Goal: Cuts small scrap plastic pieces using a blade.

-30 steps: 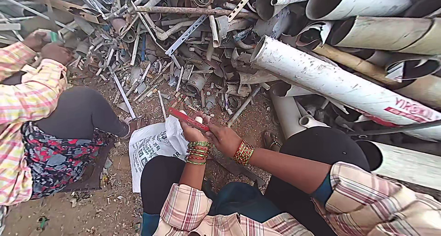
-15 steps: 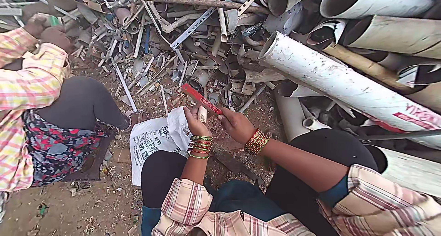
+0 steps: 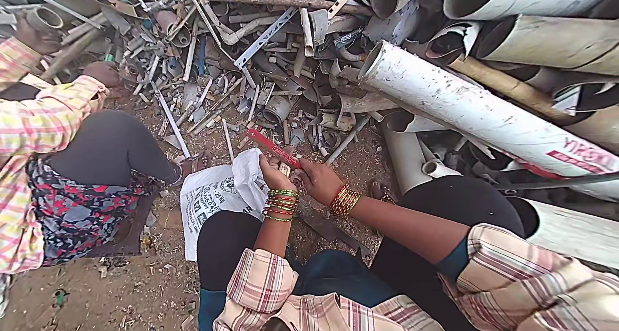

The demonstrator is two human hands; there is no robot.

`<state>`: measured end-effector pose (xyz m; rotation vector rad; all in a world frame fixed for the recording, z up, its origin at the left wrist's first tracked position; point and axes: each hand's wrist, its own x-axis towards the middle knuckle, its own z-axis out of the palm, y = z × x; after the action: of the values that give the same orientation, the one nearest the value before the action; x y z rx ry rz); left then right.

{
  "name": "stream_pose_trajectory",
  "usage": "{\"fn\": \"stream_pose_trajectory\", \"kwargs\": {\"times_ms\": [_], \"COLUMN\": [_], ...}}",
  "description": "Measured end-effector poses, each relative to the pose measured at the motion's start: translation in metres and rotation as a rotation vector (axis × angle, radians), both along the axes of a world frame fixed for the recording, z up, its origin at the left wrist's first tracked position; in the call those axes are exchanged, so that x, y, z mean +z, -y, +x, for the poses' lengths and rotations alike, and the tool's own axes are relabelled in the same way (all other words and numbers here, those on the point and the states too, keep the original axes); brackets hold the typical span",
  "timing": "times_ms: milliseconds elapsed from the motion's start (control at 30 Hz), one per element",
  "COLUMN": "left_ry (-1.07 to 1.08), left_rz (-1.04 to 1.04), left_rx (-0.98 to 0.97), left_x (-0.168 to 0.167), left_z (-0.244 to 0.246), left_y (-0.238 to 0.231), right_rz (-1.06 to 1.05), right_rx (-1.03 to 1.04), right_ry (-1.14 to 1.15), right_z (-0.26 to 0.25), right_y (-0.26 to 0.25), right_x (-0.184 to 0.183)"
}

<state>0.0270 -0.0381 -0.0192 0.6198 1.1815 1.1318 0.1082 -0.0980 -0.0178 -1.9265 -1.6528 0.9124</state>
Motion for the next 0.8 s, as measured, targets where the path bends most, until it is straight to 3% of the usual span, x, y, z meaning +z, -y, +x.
{"fn": "stream_pose_trajectory", "kwargs": {"times_ms": [167,333,433,667,800], "left_ry": [0.024,-0.17,-0.099,-0.169,-0.091], "left_rz": [0.037,0.046,0.003,0.002,0.012], "left_rx": [0.086,0.074,0.174,0.071,0.13], "left_x": [-0.004,-0.001,-0.007,-0.007,-0.011], "left_z": [0.0,0.0,0.003,0.003,-0.002], "left_y": [-0.004,0.008,-0.003,0.003,-0.004], "right_rz": [-0.056,-0.044,-0.082,-0.074,-0.135], "right_rx": [0.079,-0.03,0.017,-0.089,0.029], "right_ry": [-0.036,-0.018,-0.038,-0.009,-0.011], "right_z": [-0.007,-0.005,-0.019,-0.009,-0.024], "right_y": [0.004,-0.004,0.002,-0.008,-0.002], "right_x": [0.005,0.001,0.005,0.0,0.006]}}
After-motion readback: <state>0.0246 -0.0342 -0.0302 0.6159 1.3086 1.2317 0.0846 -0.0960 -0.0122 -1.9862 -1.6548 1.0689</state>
